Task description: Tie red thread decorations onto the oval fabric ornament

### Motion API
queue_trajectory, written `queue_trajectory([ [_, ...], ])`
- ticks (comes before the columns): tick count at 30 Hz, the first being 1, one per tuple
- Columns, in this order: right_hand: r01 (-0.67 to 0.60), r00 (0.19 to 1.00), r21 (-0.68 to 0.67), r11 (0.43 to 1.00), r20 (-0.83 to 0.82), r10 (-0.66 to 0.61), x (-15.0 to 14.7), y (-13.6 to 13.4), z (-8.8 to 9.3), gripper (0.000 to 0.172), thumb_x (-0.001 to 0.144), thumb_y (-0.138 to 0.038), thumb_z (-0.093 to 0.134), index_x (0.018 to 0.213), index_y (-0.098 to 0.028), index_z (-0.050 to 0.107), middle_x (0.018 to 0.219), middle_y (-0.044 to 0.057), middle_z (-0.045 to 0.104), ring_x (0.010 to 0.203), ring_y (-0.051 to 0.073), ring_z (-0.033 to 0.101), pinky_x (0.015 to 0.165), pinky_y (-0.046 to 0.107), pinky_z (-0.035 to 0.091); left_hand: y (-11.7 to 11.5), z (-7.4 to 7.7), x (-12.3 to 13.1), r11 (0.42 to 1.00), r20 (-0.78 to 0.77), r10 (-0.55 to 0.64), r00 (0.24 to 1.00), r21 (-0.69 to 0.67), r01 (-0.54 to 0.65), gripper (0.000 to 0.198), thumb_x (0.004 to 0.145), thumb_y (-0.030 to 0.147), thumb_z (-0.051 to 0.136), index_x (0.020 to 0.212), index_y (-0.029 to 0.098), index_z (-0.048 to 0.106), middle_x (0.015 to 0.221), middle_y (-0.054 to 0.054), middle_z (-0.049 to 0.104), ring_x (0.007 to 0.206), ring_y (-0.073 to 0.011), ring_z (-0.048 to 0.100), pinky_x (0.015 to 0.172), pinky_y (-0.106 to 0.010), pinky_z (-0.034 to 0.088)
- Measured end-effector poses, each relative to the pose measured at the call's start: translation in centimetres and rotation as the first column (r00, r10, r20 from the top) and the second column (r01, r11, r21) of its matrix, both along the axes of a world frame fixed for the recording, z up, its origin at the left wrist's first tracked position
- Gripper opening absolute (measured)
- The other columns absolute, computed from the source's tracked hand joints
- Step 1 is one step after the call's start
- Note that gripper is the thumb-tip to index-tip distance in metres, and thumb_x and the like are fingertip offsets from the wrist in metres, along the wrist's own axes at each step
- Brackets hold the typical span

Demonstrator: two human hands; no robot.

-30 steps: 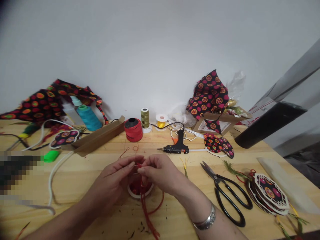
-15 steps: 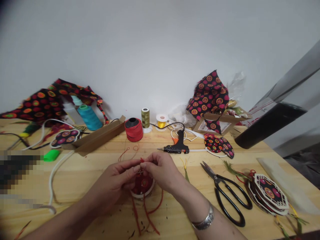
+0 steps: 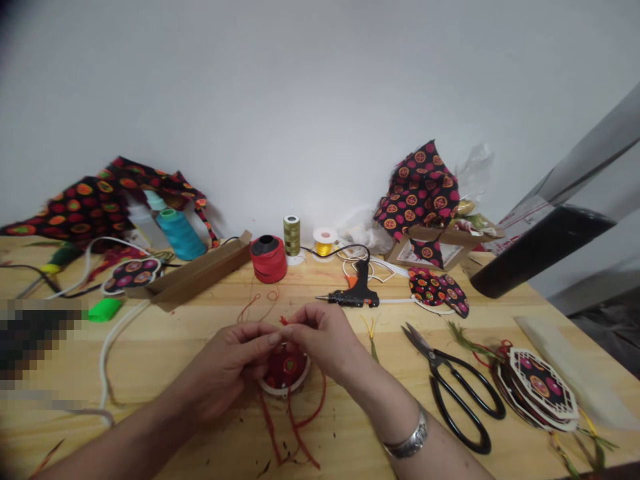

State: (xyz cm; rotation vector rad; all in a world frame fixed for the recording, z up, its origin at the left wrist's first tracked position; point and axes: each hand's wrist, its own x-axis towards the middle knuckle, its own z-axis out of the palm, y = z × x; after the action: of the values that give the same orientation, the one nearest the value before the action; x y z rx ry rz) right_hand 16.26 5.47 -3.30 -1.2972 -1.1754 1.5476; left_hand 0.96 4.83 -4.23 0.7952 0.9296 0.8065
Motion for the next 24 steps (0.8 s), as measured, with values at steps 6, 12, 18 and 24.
queue_trajectory([
  [6, -0.018, 1.000, -0.003, 1.000, -0.023, 0.018, 0.15, -0.05, 0.20, 0.017, 0.063, -0.026, 0.071, 0.064, -0.014, 0.060, 0.052, -0.004, 0.057, 0.045, 0.006, 0.048, 0.045, 0.018, 0.033, 0.16, -0.07, -0.14, 0.996, 0.073, -0.019, 0.997, -0.086, 0.025, 0.013, 0.067, 0.023, 0.073, 0.070, 0.011, 0.070, 0.045, 0.007, 0.042, 0.040, -0.0028, 0.024, 0.037, -0.016, 0.014],
  [12, -0.016, 0.996, -0.081, 0.997, -0.089, 0.008, -0.08, -0.13, 0.66, 0.019, 0.060, -0.026, 0.073, 0.065, -0.013, 0.059, 0.051, -0.004, 0.059, 0.044, 0.005, 0.049, 0.043, 0.017, 0.033, 0.06, -0.09, -0.15, 0.993, 0.105, -0.044, 0.994, -0.104, 0.055, 0.011, 0.068, 0.022, 0.071, 0.069, 0.011, 0.071, 0.047, 0.006, 0.040, 0.042, -0.0031, 0.020, 0.037, -0.017, 0.010],
  [18, -0.022, 0.992, -0.106, 0.994, -0.127, 0.009, -0.03, -0.20, 0.81, 0.022, 0.060, -0.029, 0.075, 0.066, -0.014, 0.059, 0.049, -0.005, 0.059, 0.042, 0.005, 0.050, 0.042, 0.017, 0.033, 0.18, 0.03, -0.05, 0.997, 0.065, -0.042, 0.997, -0.065, 0.046, 0.014, 0.068, 0.022, 0.070, 0.074, 0.009, 0.073, 0.047, 0.005, 0.043, 0.041, -0.0030, 0.020, 0.037, -0.019, 0.010],
  [24, -0.015, 0.993, -0.109, 0.994, -0.122, 0.002, 0.02, -0.18, 0.70, 0.023, 0.059, -0.029, 0.076, 0.067, -0.014, 0.059, 0.051, -0.005, 0.059, 0.043, 0.005, 0.050, 0.042, 0.017, 0.032, 0.18, 0.00, -0.12, 0.998, 0.030, -0.023, 0.999, -0.056, 0.025, 0.015, 0.066, 0.024, 0.072, 0.073, 0.011, 0.073, 0.044, 0.005, 0.044, 0.039, -0.0030, 0.022, 0.037, -0.020, 0.010],
])
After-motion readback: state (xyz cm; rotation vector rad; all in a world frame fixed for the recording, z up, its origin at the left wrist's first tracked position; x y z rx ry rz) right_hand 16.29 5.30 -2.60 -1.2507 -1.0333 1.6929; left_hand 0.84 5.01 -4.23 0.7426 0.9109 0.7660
